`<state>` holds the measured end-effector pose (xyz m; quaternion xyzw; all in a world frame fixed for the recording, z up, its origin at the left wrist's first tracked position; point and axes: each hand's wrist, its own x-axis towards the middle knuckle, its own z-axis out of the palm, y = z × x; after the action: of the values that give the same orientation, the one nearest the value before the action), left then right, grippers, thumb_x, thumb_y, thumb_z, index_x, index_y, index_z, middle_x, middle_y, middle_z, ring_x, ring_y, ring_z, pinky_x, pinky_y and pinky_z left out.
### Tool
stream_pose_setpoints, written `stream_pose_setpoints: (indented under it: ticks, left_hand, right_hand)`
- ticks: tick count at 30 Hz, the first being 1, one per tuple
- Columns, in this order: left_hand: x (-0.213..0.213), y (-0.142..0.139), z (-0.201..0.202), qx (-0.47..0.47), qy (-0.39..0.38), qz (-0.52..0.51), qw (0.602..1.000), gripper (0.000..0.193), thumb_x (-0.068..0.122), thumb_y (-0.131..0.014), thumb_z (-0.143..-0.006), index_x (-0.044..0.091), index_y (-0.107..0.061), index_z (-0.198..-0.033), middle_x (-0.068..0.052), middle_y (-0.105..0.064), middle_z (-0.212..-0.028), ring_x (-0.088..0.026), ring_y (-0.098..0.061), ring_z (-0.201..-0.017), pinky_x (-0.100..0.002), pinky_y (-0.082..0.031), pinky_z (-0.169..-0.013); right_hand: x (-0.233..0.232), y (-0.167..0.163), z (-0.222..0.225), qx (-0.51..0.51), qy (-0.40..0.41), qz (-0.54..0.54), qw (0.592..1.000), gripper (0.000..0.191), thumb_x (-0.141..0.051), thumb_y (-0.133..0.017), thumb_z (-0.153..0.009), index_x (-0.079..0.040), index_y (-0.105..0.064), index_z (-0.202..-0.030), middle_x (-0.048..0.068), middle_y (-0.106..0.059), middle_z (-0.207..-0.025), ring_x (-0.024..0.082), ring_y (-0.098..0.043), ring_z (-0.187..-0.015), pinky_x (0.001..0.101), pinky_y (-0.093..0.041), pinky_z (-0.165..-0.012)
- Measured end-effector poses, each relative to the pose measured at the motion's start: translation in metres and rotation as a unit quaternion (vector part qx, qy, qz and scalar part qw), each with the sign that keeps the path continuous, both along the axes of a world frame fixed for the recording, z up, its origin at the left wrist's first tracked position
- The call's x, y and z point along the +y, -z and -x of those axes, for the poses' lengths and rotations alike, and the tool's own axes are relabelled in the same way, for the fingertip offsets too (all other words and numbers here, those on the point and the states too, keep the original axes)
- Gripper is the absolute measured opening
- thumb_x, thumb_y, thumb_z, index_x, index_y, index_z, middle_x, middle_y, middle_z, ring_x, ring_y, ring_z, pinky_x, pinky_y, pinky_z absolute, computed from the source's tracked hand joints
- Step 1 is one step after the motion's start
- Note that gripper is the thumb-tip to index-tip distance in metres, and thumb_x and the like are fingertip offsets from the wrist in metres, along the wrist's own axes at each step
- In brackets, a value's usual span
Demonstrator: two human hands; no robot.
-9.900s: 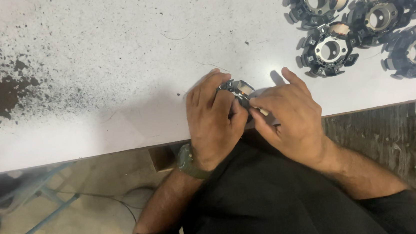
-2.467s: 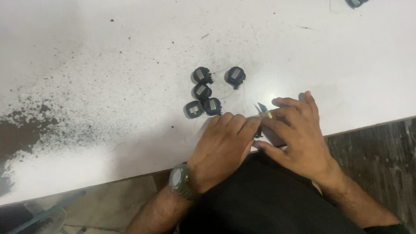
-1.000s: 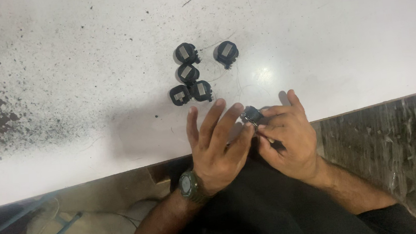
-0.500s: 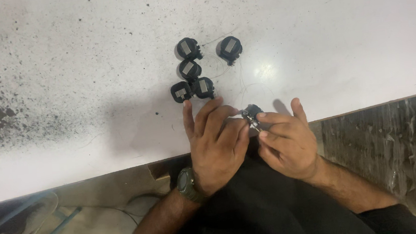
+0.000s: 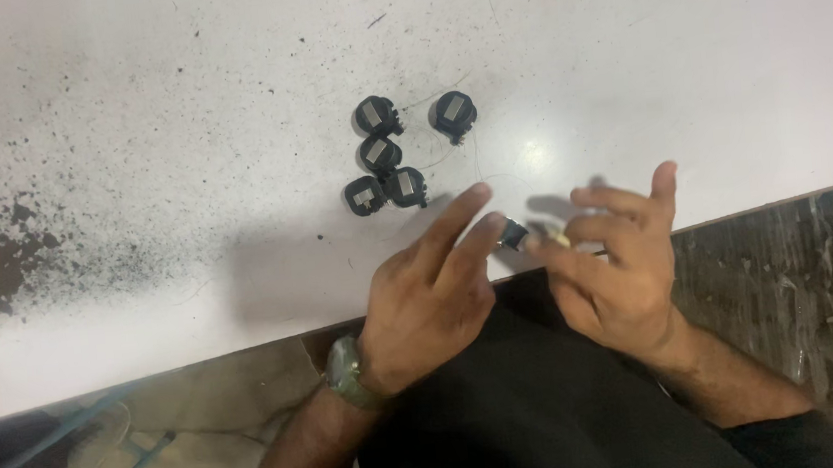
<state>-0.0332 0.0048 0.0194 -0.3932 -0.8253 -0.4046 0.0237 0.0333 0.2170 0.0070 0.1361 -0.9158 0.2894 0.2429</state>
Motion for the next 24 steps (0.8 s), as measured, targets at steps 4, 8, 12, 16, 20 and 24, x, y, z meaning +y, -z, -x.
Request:
stream_pose_setpoints:
  ticks: [4,8,12,16,20,24]
  left_hand:
    - [0.006,-0.010,0.013,-0.021,0.026,0.053,0.998,0.054,0.001,-0.068,-0.086,0.001,-0.054,-0.138,-0.012,-0.065,-0.128,-0.025,-0.072,-0.093,-0.033,-0.058,-0.066]
    - [0.005,-0.016,0.016,-0.048,-0.024,0.123,0.991,0.023,0.009,-0.076,-0.092,0.007,-0.066,-0.113,-0.006,-0.067,-0.094,-0.024,-0.069,-0.077,-0.036,-0.056,-0.062]
    - [0.001,-0.019,0.013,-0.031,-0.022,0.040,0.998,0.016,0.008,-0.077,-0.091,0.007,-0.068,-0.105,-0.005,-0.062,-0.098,-0.023,-0.068,-0.083,-0.036,-0.056,-0.067]
    - [0.001,-0.021,0.014,-0.008,0.003,0.016,1.000,0.019,0.007,-0.077,-0.087,0.009,-0.068,-0.103,-0.006,-0.063,-0.106,-0.021,-0.066,-0.084,-0.035,-0.056,-0.069]
    - [0.000,-0.022,0.017,-0.003,-0.001,0.040,0.999,0.021,0.010,-0.078,-0.087,0.008,-0.068,-0.105,-0.007,-0.063,-0.109,-0.023,-0.066,-0.088,-0.036,-0.056,-0.071]
    - [0.006,-0.016,0.013,-0.023,-0.027,0.033,0.999,0.033,0.018,-0.082,-0.082,0.001,-0.069,-0.108,-0.008,-0.062,-0.099,-0.027,-0.065,-0.083,-0.038,-0.054,-0.065]
  right_hand:
    - [-0.004,0.004,0.008,-0.088,0.019,-0.029,0.996,0.043,-0.028,-0.087,-0.079,-0.005,-0.074,-0.114,0.011,-0.062,-0.106,0.033,-0.053,-0.125,0.0661,-0.007,-0.124]
    - [-0.001,0.011,0.008,-0.089,0.016,-0.015,0.996,0.037,-0.022,-0.087,-0.078,-0.009,-0.076,-0.111,0.008,-0.063,-0.106,0.031,-0.054,-0.124,0.0660,-0.009,-0.126]
    - [0.001,0.012,0.006,-0.084,0.001,-0.018,0.996,0.035,-0.023,-0.088,-0.077,-0.009,-0.076,-0.107,0.007,-0.064,-0.105,0.030,-0.055,-0.123,0.0670,-0.009,-0.126]
    - [0.000,0.012,0.008,-0.086,0.005,-0.012,0.996,0.038,-0.025,-0.089,-0.075,-0.009,-0.077,-0.107,0.006,-0.064,-0.103,0.030,-0.055,-0.122,0.0675,-0.008,-0.125]
    - [0.000,0.014,0.008,-0.082,0.008,-0.013,0.997,0.037,-0.024,-0.089,-0.074,-0.010,-0.076,-0.106,0.007,-0.063,-0.103,0.029,-0.055,-0.122,0.0681,-0.008,-0.125]
    - [0.001,0.015,0.006,-0.086,0.008,-0.013,0.996,0.039,-0.024,-0.090,-0.072,-0.009,-0.077,-0.105,0.007,-0.062,-0.103,0.029,-0.055,-0.122,0.0683,-0.008,-0.125]
